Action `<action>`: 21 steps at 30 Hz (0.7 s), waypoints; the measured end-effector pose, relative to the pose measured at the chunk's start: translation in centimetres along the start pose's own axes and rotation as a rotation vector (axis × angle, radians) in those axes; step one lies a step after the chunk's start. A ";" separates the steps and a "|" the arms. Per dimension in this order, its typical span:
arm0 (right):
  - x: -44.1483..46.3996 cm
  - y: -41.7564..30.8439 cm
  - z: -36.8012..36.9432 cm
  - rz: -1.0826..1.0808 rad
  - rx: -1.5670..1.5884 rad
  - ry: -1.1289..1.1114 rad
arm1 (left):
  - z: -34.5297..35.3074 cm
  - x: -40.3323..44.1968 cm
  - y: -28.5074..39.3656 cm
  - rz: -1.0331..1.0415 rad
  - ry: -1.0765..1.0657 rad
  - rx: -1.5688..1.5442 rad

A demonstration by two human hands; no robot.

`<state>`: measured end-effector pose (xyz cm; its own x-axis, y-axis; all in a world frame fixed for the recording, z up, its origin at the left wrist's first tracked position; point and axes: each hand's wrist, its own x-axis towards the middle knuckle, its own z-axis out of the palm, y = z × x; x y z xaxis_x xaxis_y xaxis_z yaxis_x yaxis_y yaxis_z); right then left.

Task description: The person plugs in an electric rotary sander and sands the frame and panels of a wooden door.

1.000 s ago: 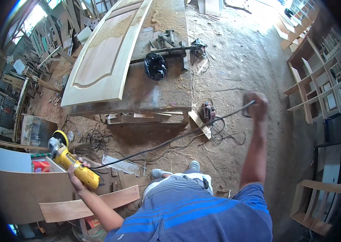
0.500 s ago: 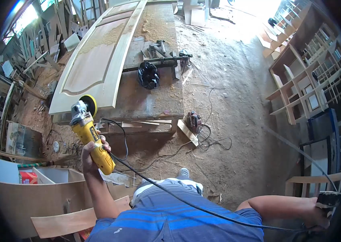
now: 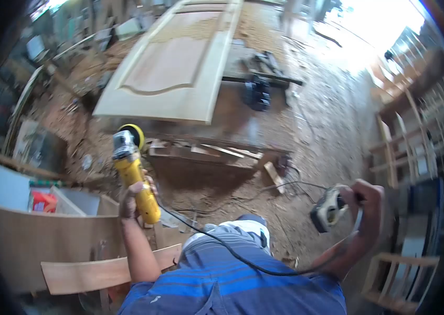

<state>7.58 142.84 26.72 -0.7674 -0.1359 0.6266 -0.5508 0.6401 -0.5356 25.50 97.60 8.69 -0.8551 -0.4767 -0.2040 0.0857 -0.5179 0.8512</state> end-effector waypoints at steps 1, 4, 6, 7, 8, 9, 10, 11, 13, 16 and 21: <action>0.3 0.2 2.7 0.128 0.064 -0.213 | -1.3 -0.6 1.0 0.024 0.022 0.031; 0.3 0.7 11.7 0.155 0.117 -0.881 | -5.4 -1.8 3.8 0.054 0.116 0.035; -0.6 -3.1 18.1 0.093 0.251 -0.936 | -8.2 -1.9 5.4 0.086 0.150 0.027; -0.9 -4.2 21.2 -0.018 0.349 -0.914 | -9.2 -1.7 5.8 0.103 0.169 0.032; -1.2 -6.3 23.6 0.128 0.391 -1.031 | -10.4 -1.5 6.5 0.114 0.183 0.037; -1.4 -9.2 25.9 0.280 0.427 -1.150 | -11.7 -1.2 7.0 0.120 0.197 0.040; -1.8 -10.8 28.9 0.232 0.504 -1.186 | -12.9 -0.7 7.5 0.129 0.222 0.042; -2.3 -12.6 32.1 0.181 0.580 -1.220 | -14.2 -0.1 8.2 0.141 0.231 0.042; -2.6 -17.4 37.1 0.197 0.697 -1.327 | -16.9 1.4 9.7 0.166 0.251 0.048; -3.1 -23.6 45.1 0.002 0.851 -1.419 | -21.7 4.3 12.0 0.179 0.277 0.044; -2.2 -36.0 59.9 -0.286 1.335 -1.584 | -30.4 10.9 18.9 0.214 0.364 0.069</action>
<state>9.40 74.81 10.69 0.2045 -0.9529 0.2241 0.0320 -0.2223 -0.9744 33.34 61.02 7.82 -0.5847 -0.7942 -0.1657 0.1969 -0.3371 0.9206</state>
